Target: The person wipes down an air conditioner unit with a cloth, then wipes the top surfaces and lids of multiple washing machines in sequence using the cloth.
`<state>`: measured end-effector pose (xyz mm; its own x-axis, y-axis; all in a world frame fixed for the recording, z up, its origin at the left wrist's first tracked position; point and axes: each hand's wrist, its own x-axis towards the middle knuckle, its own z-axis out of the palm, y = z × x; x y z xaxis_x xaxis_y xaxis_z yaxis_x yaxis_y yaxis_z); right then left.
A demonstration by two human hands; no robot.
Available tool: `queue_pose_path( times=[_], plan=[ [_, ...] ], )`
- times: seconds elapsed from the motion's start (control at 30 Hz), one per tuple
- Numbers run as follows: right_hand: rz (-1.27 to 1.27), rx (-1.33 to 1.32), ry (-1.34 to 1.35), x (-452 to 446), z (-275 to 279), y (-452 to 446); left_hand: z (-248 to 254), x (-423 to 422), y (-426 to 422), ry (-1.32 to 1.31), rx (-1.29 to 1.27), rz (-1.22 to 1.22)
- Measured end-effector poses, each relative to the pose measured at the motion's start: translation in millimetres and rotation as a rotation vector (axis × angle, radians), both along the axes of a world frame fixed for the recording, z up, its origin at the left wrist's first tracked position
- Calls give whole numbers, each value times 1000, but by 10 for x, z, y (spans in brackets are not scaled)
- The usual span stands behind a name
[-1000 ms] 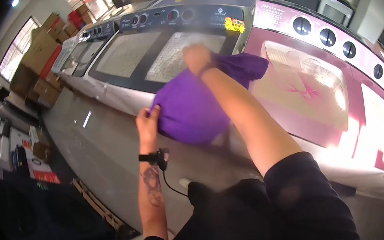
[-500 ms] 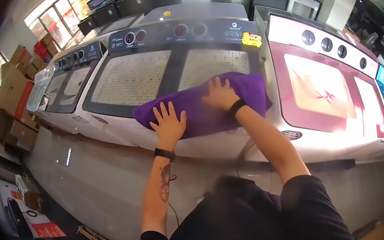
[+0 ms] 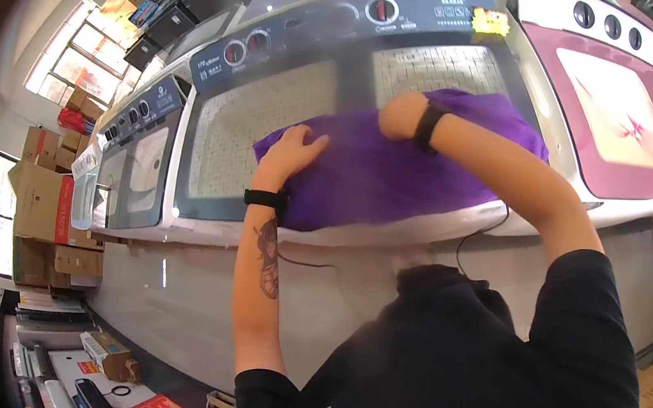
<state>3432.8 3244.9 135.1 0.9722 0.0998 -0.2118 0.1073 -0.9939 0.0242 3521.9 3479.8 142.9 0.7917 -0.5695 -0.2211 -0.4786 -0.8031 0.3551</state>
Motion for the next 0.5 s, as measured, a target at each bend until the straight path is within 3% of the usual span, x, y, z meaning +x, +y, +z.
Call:
queue_pose_path(
  times=[0.07,0.1,0.13,0.2,0.33,0.5],
  plan=[
    [-7,-45,-36,283,68,157,38,192,46,-116,83,30],
    [-29,-72,-28,531,-168,213,119,245,87,-153,156,67],
    [-81,-185,102,706,-136,417,174,352,143,-141,185,80],
    [-345,-247,243,1112,-150,801,272,608,274,-116,249,111],
    [-223,-213,15,1665,-289,1114,336,1046,524,-114,397,226],
    [-299,41,-319,2298,-402,1227,10,1911,1043,-9,256,174]
  ],
)
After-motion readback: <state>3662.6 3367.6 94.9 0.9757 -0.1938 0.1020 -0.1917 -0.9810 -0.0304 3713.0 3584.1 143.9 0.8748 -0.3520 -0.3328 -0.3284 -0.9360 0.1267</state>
